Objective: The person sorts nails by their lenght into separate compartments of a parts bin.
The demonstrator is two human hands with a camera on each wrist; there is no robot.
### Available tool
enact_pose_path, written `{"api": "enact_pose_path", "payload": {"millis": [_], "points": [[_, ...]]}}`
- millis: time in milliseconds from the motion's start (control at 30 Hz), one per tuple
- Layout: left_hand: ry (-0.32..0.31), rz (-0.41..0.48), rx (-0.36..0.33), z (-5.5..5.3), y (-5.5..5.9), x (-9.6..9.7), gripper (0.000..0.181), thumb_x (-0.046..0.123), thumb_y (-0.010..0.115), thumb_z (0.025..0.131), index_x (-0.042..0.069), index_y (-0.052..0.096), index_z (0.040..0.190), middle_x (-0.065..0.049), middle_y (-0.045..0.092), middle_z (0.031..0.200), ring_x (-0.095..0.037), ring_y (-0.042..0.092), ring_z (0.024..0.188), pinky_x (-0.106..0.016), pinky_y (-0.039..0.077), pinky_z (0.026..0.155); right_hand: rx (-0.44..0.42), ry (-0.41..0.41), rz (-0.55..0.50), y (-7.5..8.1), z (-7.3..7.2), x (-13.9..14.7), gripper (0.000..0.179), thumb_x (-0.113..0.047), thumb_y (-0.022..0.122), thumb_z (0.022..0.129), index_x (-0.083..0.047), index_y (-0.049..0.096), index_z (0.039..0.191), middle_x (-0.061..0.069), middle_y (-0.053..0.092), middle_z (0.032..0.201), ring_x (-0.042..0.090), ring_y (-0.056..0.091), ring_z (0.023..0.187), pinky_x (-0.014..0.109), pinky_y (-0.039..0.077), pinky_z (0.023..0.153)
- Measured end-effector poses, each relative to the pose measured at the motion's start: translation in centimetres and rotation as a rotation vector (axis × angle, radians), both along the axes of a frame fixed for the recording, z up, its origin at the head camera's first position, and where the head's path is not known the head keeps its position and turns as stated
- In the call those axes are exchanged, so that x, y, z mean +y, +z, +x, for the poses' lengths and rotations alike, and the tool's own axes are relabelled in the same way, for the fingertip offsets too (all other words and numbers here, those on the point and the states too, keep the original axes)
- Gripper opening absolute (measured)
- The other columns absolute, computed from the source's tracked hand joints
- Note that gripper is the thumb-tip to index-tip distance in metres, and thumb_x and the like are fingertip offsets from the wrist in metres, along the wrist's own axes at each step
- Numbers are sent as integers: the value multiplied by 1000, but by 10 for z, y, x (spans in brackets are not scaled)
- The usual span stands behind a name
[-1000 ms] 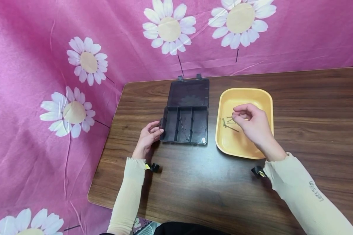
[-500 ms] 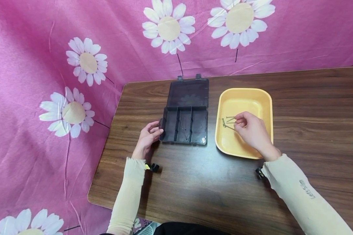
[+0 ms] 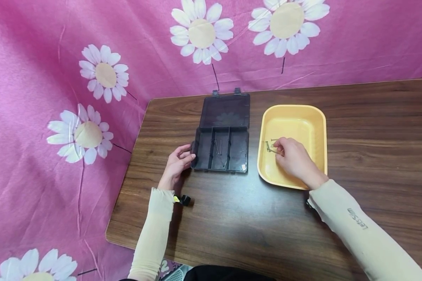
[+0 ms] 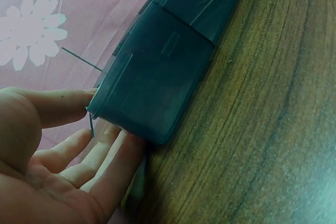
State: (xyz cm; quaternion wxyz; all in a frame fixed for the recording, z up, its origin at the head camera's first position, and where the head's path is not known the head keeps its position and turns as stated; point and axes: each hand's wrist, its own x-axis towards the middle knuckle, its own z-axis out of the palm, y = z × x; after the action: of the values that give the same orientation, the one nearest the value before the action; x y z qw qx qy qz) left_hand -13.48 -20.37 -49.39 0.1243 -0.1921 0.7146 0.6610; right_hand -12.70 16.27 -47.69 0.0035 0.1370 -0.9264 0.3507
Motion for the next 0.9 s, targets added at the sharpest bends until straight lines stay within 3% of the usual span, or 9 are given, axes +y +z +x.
{"api": "enact_pose_path", "payload": {"millis": [267, 633, 900], "points": [[9, 2, 5, 1, 1, -1, 44, 5, 67, 77, 16, 54, 118, -15, 62, 109, -9, 60, 77, -25, 49, 65, -15, 41, 39, -2, -7, -4, 19, 0, 59, 72, 0, 58, 91, 11, 57, 79, 22, 53, 73, 34, 40, 68], [2, 2, 5, 0, 1, 0, 43, 6, 67, 77, 16, 54, 117, -12, 63, 107, -9, 61, 80, -26, 49, 67, -53, 39, 122, -8, -8, -3, 16, -6, 61, 75, 0, 55, 89, 13, 52, 78, 25, 47, 72, 36, 35, 64], [5, 18, 15, 0, -2, -1, 43, 5, 67, 77, 16, 54, 117, -13, 63, 107, -9, 61, 80, -26, 49, 66, -103, 62, 175, -5, -13, -5, 16, -4, 58, 74, 1, 55, 89, 14, 52, 79, 27, 48, 73, 42, 38, 66]]}}
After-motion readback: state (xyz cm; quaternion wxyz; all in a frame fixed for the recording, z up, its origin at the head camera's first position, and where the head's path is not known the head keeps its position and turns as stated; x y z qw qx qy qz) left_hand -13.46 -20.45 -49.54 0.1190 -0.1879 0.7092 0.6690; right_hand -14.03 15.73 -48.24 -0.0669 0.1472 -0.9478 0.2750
